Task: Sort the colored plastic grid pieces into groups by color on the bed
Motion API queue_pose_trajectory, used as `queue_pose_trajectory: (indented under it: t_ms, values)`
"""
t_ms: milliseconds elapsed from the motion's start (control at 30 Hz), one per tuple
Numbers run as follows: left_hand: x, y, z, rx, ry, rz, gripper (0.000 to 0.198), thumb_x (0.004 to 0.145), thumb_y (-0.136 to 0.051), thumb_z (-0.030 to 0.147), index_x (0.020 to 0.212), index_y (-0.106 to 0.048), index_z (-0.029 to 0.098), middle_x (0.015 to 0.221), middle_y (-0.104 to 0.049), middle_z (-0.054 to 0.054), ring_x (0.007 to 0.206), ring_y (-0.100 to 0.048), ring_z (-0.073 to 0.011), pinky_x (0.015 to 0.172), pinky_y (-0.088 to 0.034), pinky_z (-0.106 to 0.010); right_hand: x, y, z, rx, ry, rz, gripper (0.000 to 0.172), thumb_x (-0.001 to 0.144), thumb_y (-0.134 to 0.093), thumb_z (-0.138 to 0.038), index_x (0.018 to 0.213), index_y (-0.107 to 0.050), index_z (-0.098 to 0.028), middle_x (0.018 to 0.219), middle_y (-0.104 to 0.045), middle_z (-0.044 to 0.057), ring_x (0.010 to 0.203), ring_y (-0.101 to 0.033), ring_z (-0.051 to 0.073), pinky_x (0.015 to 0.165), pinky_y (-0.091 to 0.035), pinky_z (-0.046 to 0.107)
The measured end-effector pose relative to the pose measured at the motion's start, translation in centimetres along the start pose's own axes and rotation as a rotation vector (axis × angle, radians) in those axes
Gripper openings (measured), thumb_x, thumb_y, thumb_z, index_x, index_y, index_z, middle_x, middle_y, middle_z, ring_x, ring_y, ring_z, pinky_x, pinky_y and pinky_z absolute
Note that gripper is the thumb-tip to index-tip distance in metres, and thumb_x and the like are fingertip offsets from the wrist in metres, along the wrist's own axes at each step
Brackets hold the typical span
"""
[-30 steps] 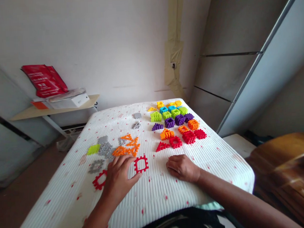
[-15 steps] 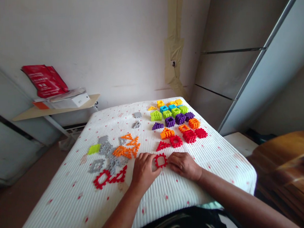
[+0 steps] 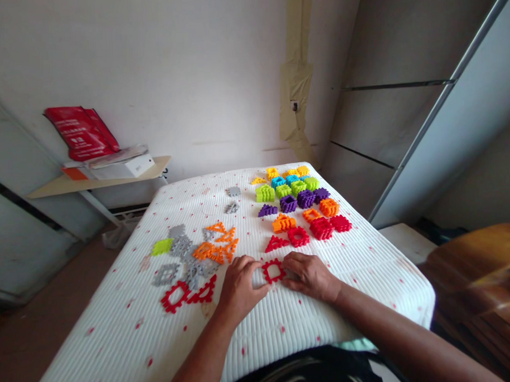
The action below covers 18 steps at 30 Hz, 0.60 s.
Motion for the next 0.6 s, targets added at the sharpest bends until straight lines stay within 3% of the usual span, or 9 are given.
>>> queue_pose_trajectory:
  t_ms: [233, 600]
  values:
    - [0.2, -0.1, 0.2, -0.011, 0.01, 0.001, 0.025, 0.061, -0.07, 0.018, 0.085, -0.062, 0.019, 0.088, -0.061, -0.005, 0.087, -0.055, -0.0229, 0.08, -0.047, -0.041, 0.6, -0.1, -0.5, -0.071, -0.039, -0.015, 0.022, 0.088, -0.051, -0.038, 0.085, -0.057, -0.017, 0.079, -0.058, 0.003, 0.07, -0.054, 0.013, 0.061, -0.039, 0.023]
    - [0.1, -0.5, 0.0, -0.011, -0.006, -0.014, 0.021, 0.064, -0.066, 0.016, 0.084, -0.062, 0.018, 0.087, -0.061, -0.005, 0.086, -0.054, -0.0225, 0.079, -0.046, -0.04, 0.2, -0.5, -1.2, -0.115, -0.151, -0.002, 0.015, 0.082, -0.058, -0.031, 0.083, -0.059, -0.017, 0.079, -0.058, 0.004, 0.074, -0.054, 0.015, 0.065, -0.04, 0.025]
Point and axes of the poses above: each hand's wrist, its own x-axis towards the middle knuckle, its own y-axis out of the back of the hand, z = x × y, the point moved 2 cm from there along x, towards the middle knuckle
